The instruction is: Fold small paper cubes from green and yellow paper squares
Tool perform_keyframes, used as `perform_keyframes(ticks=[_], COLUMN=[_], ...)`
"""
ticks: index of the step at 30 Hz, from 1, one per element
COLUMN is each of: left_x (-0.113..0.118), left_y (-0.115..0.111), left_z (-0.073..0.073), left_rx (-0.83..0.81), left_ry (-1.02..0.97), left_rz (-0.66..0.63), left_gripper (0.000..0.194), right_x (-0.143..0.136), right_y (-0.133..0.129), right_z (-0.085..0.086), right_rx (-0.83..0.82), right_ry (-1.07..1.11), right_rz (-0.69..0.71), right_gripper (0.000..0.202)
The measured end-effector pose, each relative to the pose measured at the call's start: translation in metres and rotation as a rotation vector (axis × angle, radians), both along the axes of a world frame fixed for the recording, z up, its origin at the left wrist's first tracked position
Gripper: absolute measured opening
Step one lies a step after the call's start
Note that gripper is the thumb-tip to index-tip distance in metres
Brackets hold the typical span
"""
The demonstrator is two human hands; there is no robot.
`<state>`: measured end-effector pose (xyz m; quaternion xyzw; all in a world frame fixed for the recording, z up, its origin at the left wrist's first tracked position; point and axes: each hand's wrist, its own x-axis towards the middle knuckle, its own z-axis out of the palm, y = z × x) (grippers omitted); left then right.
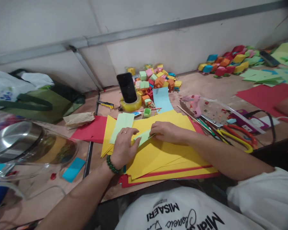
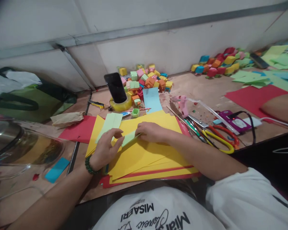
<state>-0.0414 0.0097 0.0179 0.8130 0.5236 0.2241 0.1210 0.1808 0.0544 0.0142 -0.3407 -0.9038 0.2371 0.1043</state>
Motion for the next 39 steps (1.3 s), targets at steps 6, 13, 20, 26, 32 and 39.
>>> perform_keyframes(ticks=[6,13,20,26,32,39], left_x=[-0.004,-0.001,0.008,0.003,-0.007,-0.011], left_y=[0.007,0.003,-0.01,-0.01,-0.006,-0.003], left_z=[-0.017,-0.007,0.013,0.026,0.026,0.02], left_rx=[-0.213,0.031,-0.063,-0.14,-0.149,-0.159], left_ry=[-0.136,0.295,0.554,0.558,0.478,0.419], left_rz=[-0.036,-0.231,-0.366,-0.332,-0.362,-0.346], left_gripper=[0.035,0.021,0.026,0.024,0.028,0.022], right_x=[-0.002,-0.01,-0.006,0.012,0.019,0.01], right_y=[0.004,-0.004,-0.003,0.013,0.015,0.005], right_z=[-0.004,0.003,-0.001,-0.008,-0.004,0.005], right_rx=[-0.202,-0.069,-0.06,-0.134,-0.173,-0.137], right_ry=[0.075,-0.112,-0.14,-0.198,-0.163,-0.018], right_rz=[-0.244,-0.371,-0.421,-0.423,-0.371,-0.304], right_gripper=[0.036,0.062,0.087,0.087,0.069,0.043])
